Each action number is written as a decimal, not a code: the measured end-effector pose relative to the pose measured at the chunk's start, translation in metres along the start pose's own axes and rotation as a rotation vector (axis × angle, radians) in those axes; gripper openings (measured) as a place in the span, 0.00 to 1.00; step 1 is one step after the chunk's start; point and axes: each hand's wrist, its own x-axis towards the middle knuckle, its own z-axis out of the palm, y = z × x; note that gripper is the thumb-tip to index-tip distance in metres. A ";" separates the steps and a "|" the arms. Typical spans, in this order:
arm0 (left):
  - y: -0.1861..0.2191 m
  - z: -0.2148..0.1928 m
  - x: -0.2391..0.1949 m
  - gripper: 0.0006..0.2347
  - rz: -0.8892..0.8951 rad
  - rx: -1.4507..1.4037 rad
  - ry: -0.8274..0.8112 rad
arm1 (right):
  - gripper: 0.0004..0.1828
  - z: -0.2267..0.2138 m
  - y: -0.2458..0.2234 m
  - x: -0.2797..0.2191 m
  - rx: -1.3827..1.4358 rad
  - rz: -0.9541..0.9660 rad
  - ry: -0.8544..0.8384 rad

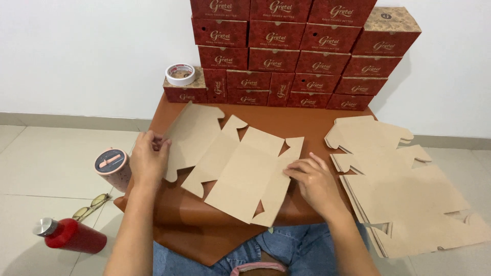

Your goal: The person assembles flat cardboard pieces into small rectangular boxes by folding along pre-cut lines and tucking flaps into slots. The person repeats the process for a second box and places both finished boxes on a stack of similar boxes.

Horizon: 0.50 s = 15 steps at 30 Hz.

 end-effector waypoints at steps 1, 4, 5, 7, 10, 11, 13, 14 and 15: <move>-0.007 0.005 -0.005 0.05 -0.003 0.002 0.000 | 0.16 0.001 0.003 -0.002 0.002 -0.001 -0.003; -0.022 0.017 -0.019 0.04 0.302 0.460 0.246 | 0.23 0.008 0.005 -0.010 0.097 0.081 -0.146; -0.020 0.019 -0.022 0.04 0.357 0.505 0.296 | 0.21 0.012 0.000 -0.012 0.056 0.072 -0.182; -0.010 0.019 -0.028 0.05 0.413 0.550 0.344 | 0.20 0.014 -0.019 -0.019 0.016 0.067 -0.220; 0.015 0.010 -0.039 0.07 0.317 0.319 0.195 | 0.26 0.012 -0.057 -0.033 0.144 -0.027 -0.288; 0.025 0.005 -0.044 0.08 0.295 0.163 0.124 | 0.28 0.015 -0.063 -0.038 0.161 -0.091 -0.270; 0.040 -0.001 -0.053 0.10 0.271 0.009 0.052 | 0.31 0.017 -0.069 -0.041 0.181 -0.157 -0.253; 0.045 -0.003 -0.057 0.11 0.322 -0.068 -0.019 | 0.33 0.015 -0.068 -0.039 0.211 -0.143 -0.306; 0.051 -0.004 -0.062 0.12 0.373 -0.148 -0.089 | 0.35 0.014 -0.068 -0.038 0.238 -0.129 -0.360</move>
